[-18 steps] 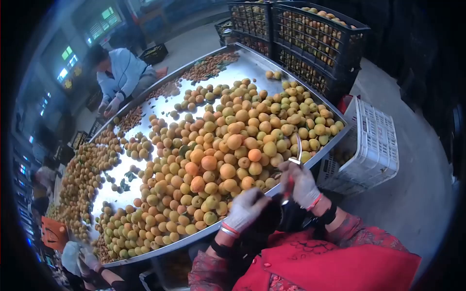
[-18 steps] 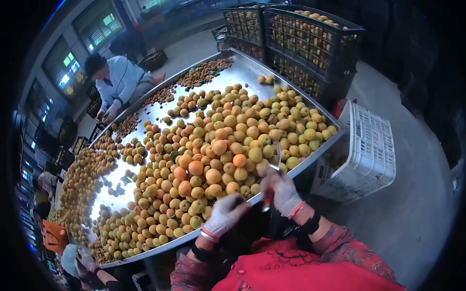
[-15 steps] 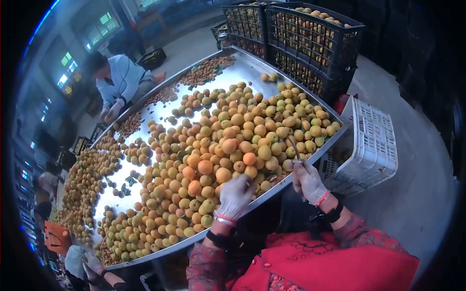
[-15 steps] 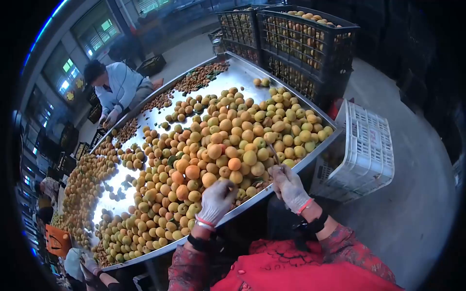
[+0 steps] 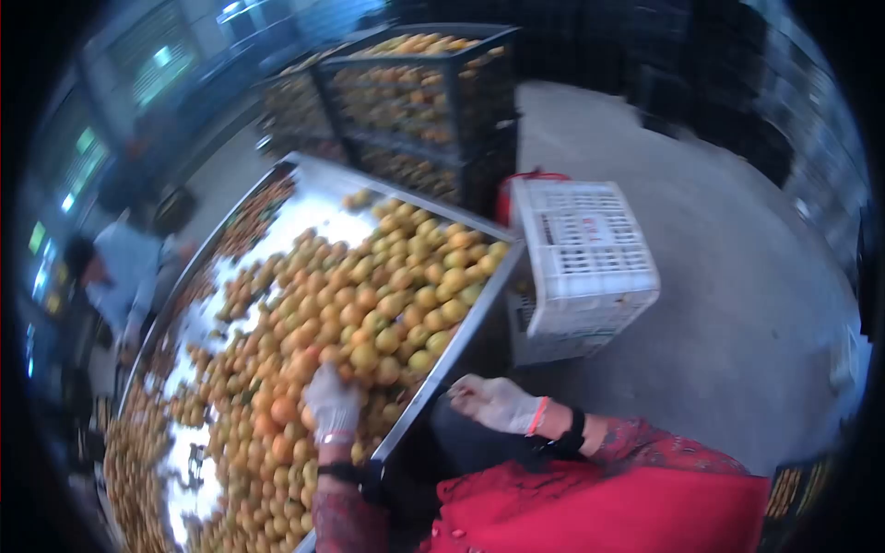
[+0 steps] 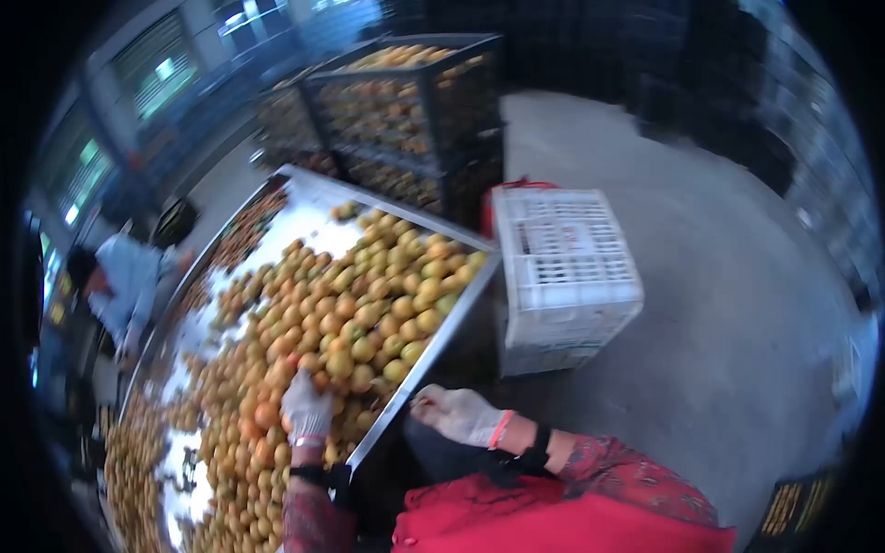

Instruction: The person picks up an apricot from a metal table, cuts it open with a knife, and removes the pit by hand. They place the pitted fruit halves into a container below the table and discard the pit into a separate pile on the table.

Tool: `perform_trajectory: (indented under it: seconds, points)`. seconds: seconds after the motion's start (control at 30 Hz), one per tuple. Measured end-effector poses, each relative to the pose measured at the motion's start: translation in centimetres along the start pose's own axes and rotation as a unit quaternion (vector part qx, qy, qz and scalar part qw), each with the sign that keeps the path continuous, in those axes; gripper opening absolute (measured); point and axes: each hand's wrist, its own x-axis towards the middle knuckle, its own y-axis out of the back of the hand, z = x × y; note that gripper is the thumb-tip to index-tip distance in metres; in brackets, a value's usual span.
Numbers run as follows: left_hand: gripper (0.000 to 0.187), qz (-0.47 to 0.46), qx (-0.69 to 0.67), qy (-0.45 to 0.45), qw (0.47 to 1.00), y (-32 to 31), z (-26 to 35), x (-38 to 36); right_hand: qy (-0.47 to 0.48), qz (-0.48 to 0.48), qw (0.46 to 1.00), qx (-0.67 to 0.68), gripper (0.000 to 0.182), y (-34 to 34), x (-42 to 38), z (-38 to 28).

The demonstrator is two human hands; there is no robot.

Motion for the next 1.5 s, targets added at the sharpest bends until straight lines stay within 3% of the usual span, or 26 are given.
perform_trajectory:
  seconds: [0.07, 0.13, 0.17, 0.2, 0.23, 0.3, 0.37, 0.4, 0.43, 0.5, 0.57, 0.67, 0.77, 0.8, 0.9, 0.93, 1.0, 1.13, 1.2, 1.3, 1.37, 1.4, 1.5]
  points:
    - [0.034, 0.034, -0.079, 0.008, 0.996, 1.4, -0.5, -0.3, -0.014, -0.008, 1.000, 0.014, 0.022, -0.6, 0.5, 0.8]
    - [0.041, 0.022, -0.257, 0.089, 0.962, 3.9, -0.2, -1.7, -0.043, -0.024, 0.989, 0.139, 0.020, -0.1, 1.3, -1.8]
    - [0.039, -0.008, -0.513, 0.115, 0.850, 3.2, -1.5, -2.7, -0.116, -0.040, 0.963, 0.240, 0.020, 0.2, 2.3, -3.6]
    - [0.036, -0.028, -0.674, 0.164, 0.720, 6.0, -0.3, -4.2, -0.139, -0.049, 0.963, 0.224, 0.026, 1.1, 3.2, -5.9]
    - [0.040, -0.049, -0.771, 0.160, 0.614, 6.9, -0.5, -5.8, -0.026, -0.055, 0.950, 0.305, 0.029, 1.4, 4.1, -6.7]
    - [0.042, -0.073, -0.856, 0.117, 0.498, 8.3, -0.6, -9.0, 0.104, 0.028, 0.936, 0.335, 0.048, 0.8, 4.8, -11.6]
    - [0.043, -0.027, -0.900, 0.182, 0.396, 9.3, 0.3, -12.0, 0.089, -0.066, 0.917, 0.384, 0.046, -1.4, 4.7, -11.1]
    - [0.046, -0.036, -0.913, 0.190, 0.359, 8.8, -0.1, -13.3, 0.032, -0.108, 0.925, 0.363, 0.044, -4.0, 4.3, -9.6]
    - [0.048, -0.037, -0.915, 0.193, 0.351, 9.2, -0.5, -14.6, -0.027, -0.146, 0.930, 0.336, 0.043, -6.9, 3.0, -8.0]
    - [0.051, -0.044, -0.921, 0.205, 0.327, 10.0, -0.4, -17.1, -0.019, -0.160, 0.930, 0.330, 0.033, -10.3, -0.4, -8.3]
    - [0.053, -0.020, -0.900, 0.245, 0.359, 11.3, 0.0, -19.4, 0.039, -0.253, 0.921, 0.295, 0.028, -11.1, -1.3, -8.8]
    - [0.050, 0.008, -0.878, 0.249, 0.409, 10.6, 0.0, -21.8, 0.001, -0.313, 0.909, 0.275, 0.017, -12.2, -1.7, -8.7]
    - [0.048, 0.059, -0.872, 0.301, 0.382, 11.1, 1.1, -22.6, 0.078, -0.320, 0.928, 0.174, 0.019, -13.1, -2.4, -8.3]
    - [0.050, 0.047, -0.871, 0.288, 0.395, 11.1, 0.8, -23.1, 0.095, -0.302, 0.941, 0.121, 0.022, -13.0, -2.6, -9.2]
    - [0.053, 0.044, -0.791, 0.214, 0.571, 11.3, 0.4, -23.7, 0.053, -0.315, 0.943, 0.093, 0.023, -13.3, -2.7, -9.4]
    - [0.055, 0.037, -0.806, 0.215, 0.551, 12.0, 0.7, -23.4, 0.044, -0.319, 0.942, 0.097, 0.023, -13.6, -2.8, -9.2]
    - [0.055, 0.061, -0.790, 0.226, 0.567, 11.7, 0.7, -23.6, 0.029, -0.328, 0.938, 0.104, 0.023, -14.3, -3.0, -8.7]
    - [0.055, 0.106, -0.753, 0.211, 0.614, 11.5, 0.7, -24.0, 0.154, -0.268, 0.949, 0.061, 0.022, -15.0, -3.4, -9.0]
    - [0.053, 0.117, -0.697, 0.230, 0.669, 11.2, 0.7, -24.4, 0.204, -0.232, 0.950, 0.043, 0.021, -15.9, -3.6, -8.3]
    - [0.046, 0.160, -0.616, 0.215, 0.741, 11.3, 0.3, -24.4, 0.213, -0.239, 0.946, 0.042, 0.020, -16.9, -3.8, -7.9]
    - [0.045, 0.175, -0.588, 0.224, 0.757, 11.4, 0.2, -24.6, 0.215, -0.236, 0.946, 0.062, 0.019, -17.6, -3.9, -7.8]
    - [0.057, 0.164, -0.585, 0.240, 0.757, 12.0, 0.3, -24.6, 0.207, -0.233, 0.948, 0.067, 0.019, -18.1, -3.9, -7.9]
    - [0.052, 0.178, -0.557, 0.224, 0.779, 11.9, -0.1, -24.5, 0.201, -0.230, 0.950, 0.064, 0.018, -19.0, -3.7, -7.3]
